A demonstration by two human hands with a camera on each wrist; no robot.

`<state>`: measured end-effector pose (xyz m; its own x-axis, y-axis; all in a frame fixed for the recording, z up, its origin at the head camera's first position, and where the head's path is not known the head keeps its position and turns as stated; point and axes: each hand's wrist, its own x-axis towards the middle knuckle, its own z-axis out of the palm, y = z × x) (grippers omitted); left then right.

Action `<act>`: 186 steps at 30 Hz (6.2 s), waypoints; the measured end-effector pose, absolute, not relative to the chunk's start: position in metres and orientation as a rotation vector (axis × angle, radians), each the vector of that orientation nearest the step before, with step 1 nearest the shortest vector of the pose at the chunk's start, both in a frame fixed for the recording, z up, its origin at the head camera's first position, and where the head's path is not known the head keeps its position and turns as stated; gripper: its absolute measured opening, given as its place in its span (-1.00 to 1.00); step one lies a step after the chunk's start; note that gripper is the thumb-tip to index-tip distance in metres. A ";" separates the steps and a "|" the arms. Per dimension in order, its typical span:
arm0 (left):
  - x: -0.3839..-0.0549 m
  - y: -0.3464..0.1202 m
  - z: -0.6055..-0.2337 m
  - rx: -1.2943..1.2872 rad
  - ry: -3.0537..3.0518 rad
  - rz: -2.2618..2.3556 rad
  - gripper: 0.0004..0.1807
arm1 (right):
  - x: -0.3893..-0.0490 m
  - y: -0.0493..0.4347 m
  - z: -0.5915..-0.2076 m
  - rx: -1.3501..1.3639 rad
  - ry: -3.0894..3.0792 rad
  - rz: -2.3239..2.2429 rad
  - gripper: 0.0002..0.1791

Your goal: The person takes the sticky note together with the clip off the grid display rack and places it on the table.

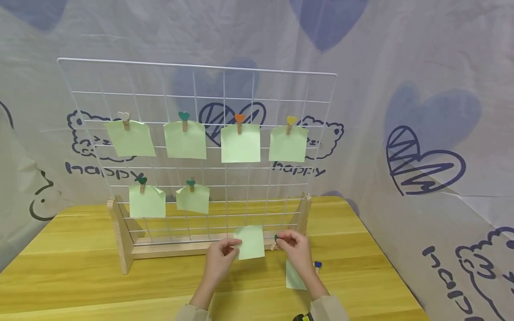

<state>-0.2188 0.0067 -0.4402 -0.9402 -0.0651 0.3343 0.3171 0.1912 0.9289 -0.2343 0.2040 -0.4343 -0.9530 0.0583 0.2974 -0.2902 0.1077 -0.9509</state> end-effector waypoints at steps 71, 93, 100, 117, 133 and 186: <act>-0.217 0.028 -0.479 -0.366 -2.548 -1.796 -0.83 | -0.238 0.232 -0.472 0.205 -2.737 1.859 -0.91; -0.213 0.024 -0.471 -0.266 -2.730 -1.534 -0.94 | -0.239 0.231 -0.476 0.203 -2.780 1.714 -0.95; -0.213 0.021 -0.470 -0.181 -2.780 -1.486 -0.93 | -0.238 0.231 -0.472 0.165 -2.792 1.649 -0.93; -0.220 0.009 -0.464 -0.249 -2.662 -1.593 -0.87 | -0.245 0.220 -0.463 0.327 -2.705 1.650 -0.86; -0.223 -0.003 -0.451 -0.275 -2.610 -1.586 -0.84 | -0.242 0.198 -0.444 0.404 -2.626 1.713 -0.83; -0.241 -0.038 -0.401 -0.207 -2.460 -1.565 -0.80 | -0.262 0.129 -0.390 0.447 -2.422 1.816 -0.85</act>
